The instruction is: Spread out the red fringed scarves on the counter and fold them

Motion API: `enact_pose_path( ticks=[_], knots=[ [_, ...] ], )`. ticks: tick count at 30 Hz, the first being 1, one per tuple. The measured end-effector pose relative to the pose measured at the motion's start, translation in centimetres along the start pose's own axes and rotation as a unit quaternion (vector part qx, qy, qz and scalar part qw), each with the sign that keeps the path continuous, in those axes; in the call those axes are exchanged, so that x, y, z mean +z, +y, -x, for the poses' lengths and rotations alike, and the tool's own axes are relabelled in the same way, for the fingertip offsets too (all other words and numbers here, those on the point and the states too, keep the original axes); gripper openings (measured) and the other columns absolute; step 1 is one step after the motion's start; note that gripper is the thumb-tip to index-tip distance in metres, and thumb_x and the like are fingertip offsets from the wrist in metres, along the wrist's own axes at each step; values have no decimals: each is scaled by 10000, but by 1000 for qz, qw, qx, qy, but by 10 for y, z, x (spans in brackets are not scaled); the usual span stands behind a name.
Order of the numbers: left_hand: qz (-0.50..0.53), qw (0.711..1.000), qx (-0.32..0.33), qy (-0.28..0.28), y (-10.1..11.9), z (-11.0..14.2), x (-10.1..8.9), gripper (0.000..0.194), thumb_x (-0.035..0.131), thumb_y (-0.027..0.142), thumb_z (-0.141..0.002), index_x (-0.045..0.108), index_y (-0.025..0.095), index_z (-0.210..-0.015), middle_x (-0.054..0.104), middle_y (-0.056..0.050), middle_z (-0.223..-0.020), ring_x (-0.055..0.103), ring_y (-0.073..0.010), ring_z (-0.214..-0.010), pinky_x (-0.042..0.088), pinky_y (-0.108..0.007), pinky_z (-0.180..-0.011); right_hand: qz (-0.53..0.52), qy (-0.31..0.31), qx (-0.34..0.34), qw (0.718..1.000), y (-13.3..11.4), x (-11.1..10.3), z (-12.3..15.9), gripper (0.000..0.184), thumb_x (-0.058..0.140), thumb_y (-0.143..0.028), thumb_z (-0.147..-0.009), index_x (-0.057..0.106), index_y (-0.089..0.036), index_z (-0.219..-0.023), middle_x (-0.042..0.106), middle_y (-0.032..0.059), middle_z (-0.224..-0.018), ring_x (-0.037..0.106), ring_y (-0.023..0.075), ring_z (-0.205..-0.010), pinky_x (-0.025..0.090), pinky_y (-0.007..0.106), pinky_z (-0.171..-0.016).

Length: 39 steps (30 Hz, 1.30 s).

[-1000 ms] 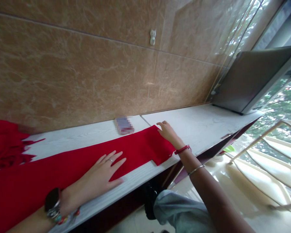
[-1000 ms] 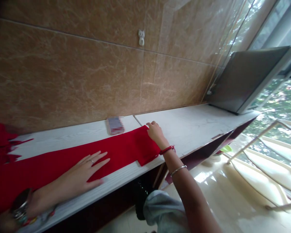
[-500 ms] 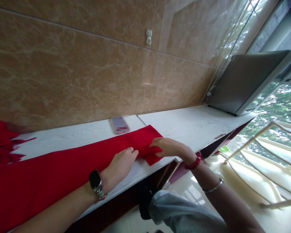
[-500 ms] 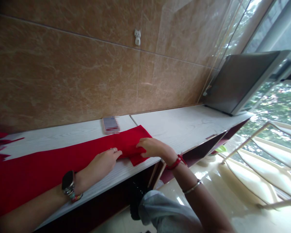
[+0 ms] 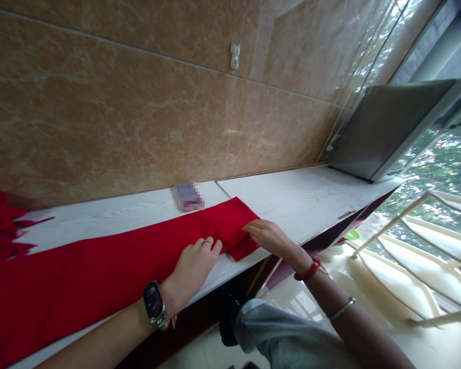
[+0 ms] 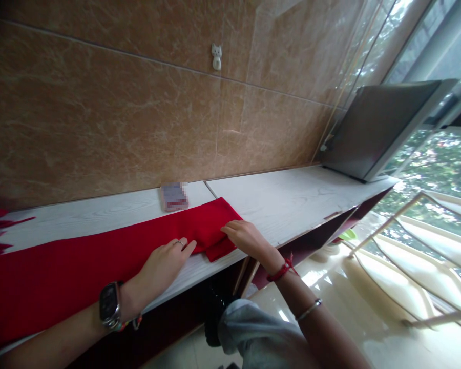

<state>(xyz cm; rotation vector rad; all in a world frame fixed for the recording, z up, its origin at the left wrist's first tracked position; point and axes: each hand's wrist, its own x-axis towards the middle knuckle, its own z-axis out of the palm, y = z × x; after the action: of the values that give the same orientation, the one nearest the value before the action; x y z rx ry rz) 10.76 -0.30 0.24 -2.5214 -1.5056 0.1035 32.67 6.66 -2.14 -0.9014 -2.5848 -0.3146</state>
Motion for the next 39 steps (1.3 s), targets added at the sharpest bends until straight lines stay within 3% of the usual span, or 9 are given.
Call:
enact_pose_path(
  ticks=[3,8,15,19,23,30,33,36,39],
  knots=[
    [-25,1000,-7,-9,-2,1,-3,445,402,-19,-816,431,127,-1236,567,-141,-1121,561,-224,-991,512,-308,-736,21,28,-7,999,0,5,0,241,377,-75,-842,600,-156,-888,603,74,-794,535,165,-755,428,275,-680],
    [-49,998,-28,-13,-3,1,-12,417,397,2,-833,444,140,-1223,513,-167,-1195,549,-252,-1018,520,-333,-712,1,106,23,994,7,8,0,216,383,-98,-854,589,-147,-812,596,70,-736,514,159,-691,415,271,-660],
    [-20,1000,15,7,-4,0,-4,254,437,9,-819,556,112,-1018,600,-130,-1011,594,-222,-912,517,-324,-712,0,94,6,996,13,13,6,246,363,-74,-857,586,-155,-793,602,58,-718,516,145,-667,404,274,-663],
    [-26,998,18,45,-14,2,-19,255,423,-2,-811,564,119,-984,600,-111,-972,590,-213,-898,513,-304,-689,5,113,-2,994,11,9,5,246,357,-86,-866,584,-152,-800,608,70,-732,531,158,-683,417,297,-656],
    [-24,997,9,74,-14,6,-38,262,408,17,-818,565,148,-982,587,-90,-921,574,-209,-903,501,-279,-658,-98,164,49,980,8,-3,9,181,400,-126,-860,574,-175,-859,624,69,-817,564,159,-763,456,300,-699],
    [54,989,135,-15,20,14,-16,241,409,42,-831,558,159,-979,588,-83,-965,572,-183,-853,485,-270,-684,-234,-47,61,969,10,-14,32,177,471,-51,-772,583,-182,-810,621,78,-1009,557,170,-993,463,331,-821],
    [78,991,108,9,28,11,-7,147,429,175,-874,561,157,-935,585,-84,-952,566,-199,-871,488,-293,-696,-250,-76,54,964,12,-17,34,179,515,-81,-772,600,-179,-894,604,87,-1081,515,173,-1078,442,346,-877],
    [102,992,61,50,30,6,-6,235,467,356,-862,552,160,-960,565,-91,-1001,547,-226,-920,491,-321,-708,-260,-114,31,958,14,-21,32,311,570,-140,-771,578,-184,-1079,562,98,-1182,476,172,-1135,401,351,-945],
    [115,990,46,62,28,-3,-3,273,487,375,-848,549,153,-993,558,-98,-1023,537,-233,-947,486,-329,-733,-244,-138,35,959,14,-19,27,348,553,-142,-789,573,-212,-1129,537,83,-1231,468,166,-1149,388,345,-964]
  ],
)
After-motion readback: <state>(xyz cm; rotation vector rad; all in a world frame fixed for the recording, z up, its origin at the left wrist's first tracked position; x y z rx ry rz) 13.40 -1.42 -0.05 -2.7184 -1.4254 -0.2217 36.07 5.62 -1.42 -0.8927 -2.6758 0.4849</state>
